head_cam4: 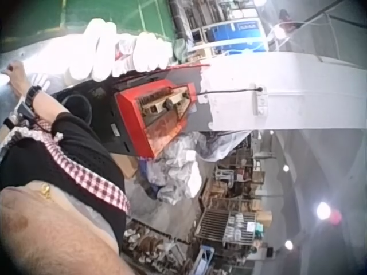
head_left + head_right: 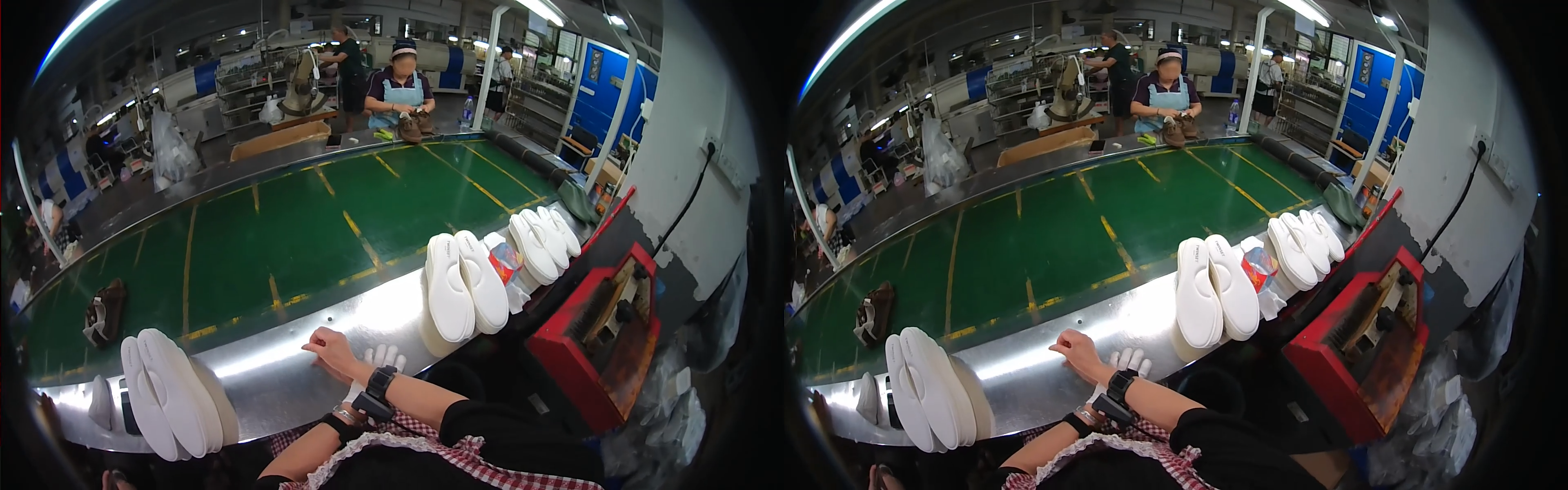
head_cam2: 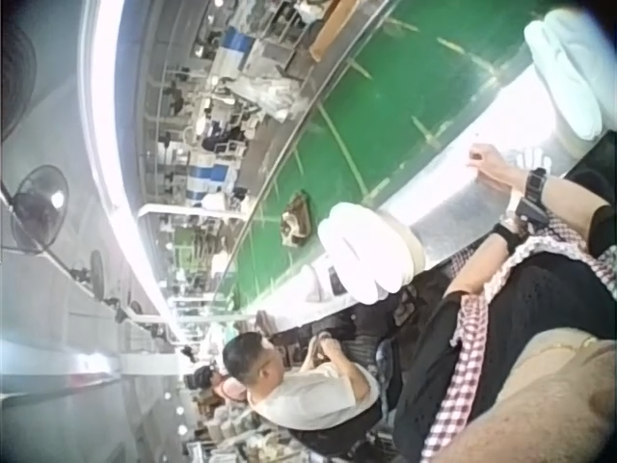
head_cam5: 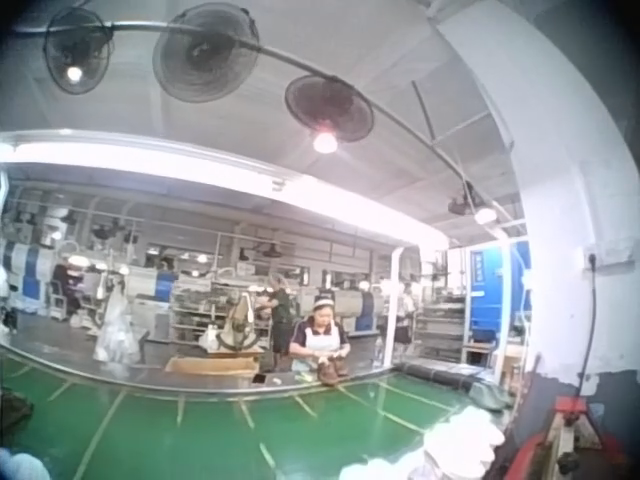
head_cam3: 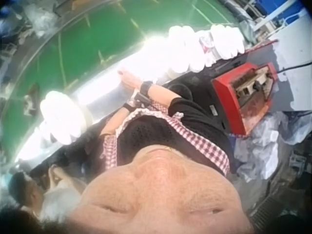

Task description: The recorder is inserting white insoles into brown shoes as they move along a production conveyor belt.

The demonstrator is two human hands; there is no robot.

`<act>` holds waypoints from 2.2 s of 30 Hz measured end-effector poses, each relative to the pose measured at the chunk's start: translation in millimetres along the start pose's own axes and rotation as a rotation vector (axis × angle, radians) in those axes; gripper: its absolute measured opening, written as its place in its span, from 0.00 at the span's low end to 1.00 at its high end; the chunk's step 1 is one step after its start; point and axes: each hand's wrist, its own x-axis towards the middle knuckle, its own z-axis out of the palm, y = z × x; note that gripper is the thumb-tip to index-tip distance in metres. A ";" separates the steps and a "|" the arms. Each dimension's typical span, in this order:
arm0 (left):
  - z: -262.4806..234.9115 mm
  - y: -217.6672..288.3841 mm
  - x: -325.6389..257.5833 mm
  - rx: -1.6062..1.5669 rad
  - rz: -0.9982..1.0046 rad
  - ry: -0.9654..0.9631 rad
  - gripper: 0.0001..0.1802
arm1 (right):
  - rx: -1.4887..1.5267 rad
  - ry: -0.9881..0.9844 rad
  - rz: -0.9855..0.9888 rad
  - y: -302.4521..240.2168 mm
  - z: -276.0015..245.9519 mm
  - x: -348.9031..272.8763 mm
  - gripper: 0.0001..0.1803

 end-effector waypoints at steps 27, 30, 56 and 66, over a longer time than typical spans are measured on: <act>-15.2 6.9 10.7 -0.046 -0.049 0.021 0.18 | -0.163 0.076 -0.005 12.1 -0.9 -1.0 0.18; -22.7 7.0 14.5 -0.110 -0.090 -0.058 0.18 | -0.110 0.106 -0.033 17.0 -0.9 -2.1 0.16; -4.9 10.2 -0.5 -0.053 -0.012 0.073 0.24 | 0.003 -0.088 0.141 3.0 -7.6 -6.6 0.13; -3.3 11.1 -5.8 -0.081 -0.062 -0.137 0.27 | -0.121 -0.012 0.088 17.1 -3.4 -3.0 0.15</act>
